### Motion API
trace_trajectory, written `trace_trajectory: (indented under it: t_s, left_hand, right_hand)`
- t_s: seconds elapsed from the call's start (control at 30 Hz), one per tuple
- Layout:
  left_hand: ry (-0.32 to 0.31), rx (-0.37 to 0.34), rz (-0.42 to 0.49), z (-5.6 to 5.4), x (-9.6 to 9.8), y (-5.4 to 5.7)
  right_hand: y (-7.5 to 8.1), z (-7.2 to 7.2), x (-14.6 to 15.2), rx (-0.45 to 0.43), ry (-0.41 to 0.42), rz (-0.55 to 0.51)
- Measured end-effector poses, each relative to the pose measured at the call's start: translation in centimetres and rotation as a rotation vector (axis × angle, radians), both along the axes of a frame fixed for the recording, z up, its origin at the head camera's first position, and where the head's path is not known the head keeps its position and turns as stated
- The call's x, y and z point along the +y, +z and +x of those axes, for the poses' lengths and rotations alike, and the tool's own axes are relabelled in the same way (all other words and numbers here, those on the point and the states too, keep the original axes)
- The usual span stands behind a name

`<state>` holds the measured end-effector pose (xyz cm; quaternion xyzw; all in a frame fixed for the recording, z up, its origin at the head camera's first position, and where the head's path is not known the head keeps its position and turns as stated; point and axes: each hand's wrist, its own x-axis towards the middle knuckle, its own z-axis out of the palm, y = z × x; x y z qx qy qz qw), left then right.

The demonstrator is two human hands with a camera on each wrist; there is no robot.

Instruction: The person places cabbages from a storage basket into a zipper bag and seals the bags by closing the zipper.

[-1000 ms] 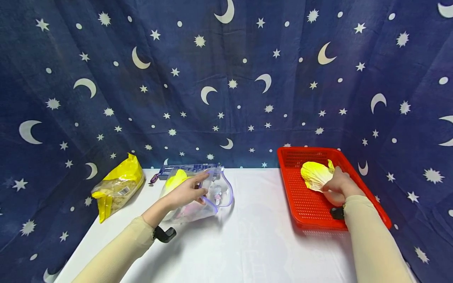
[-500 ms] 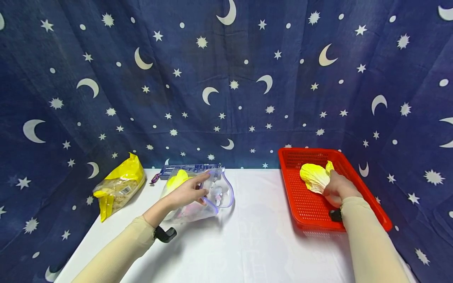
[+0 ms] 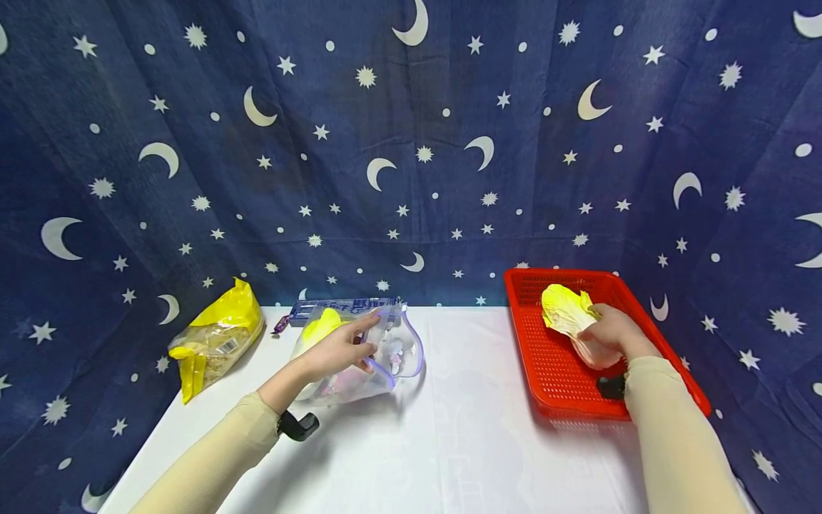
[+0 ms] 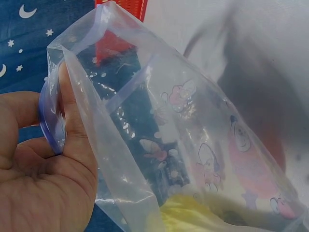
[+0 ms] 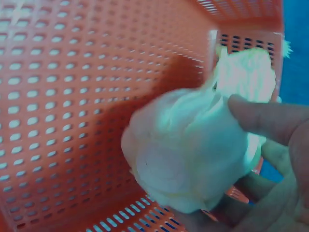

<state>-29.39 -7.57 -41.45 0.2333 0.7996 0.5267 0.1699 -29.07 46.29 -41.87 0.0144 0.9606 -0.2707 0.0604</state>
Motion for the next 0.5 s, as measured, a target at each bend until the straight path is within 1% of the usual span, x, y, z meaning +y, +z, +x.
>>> trace_trajectory:
  t_s: [0.1, 0.2, 0.3, 0.37, 0.5]
  left_hand:
    - [0.0, 0.006, 0.001, -0.1, -0.1, -0.1]
    - [0.002, 0.016, -0.018, -0.1, -0.2, 0.0]
    - [0.007, 0.018, -0.04, -0.1, -0.2, 0.1]
    - [0.005, 0.019, -0.037, -0.1, -0.2, 0.1]
    - [-0.001, 0.011, -0.031, 0.0, -0.2, 0.1]
  right_hand:
    - [0.6, 0.1, -0.1, -0.077, -0.015, -0.102]
    - [1.1, 0.5, -0.4, -0.153, -0.012, -0.204]
    - [1.2, 0.8, -0.7, -0.216, 0.005, -0.283]
    - [1.0, 0.8, -0.9, -0.257, 0.012, -0.305]
    - [0.6, 0.8, -1.0, -0.336, -0.002, -0.306]
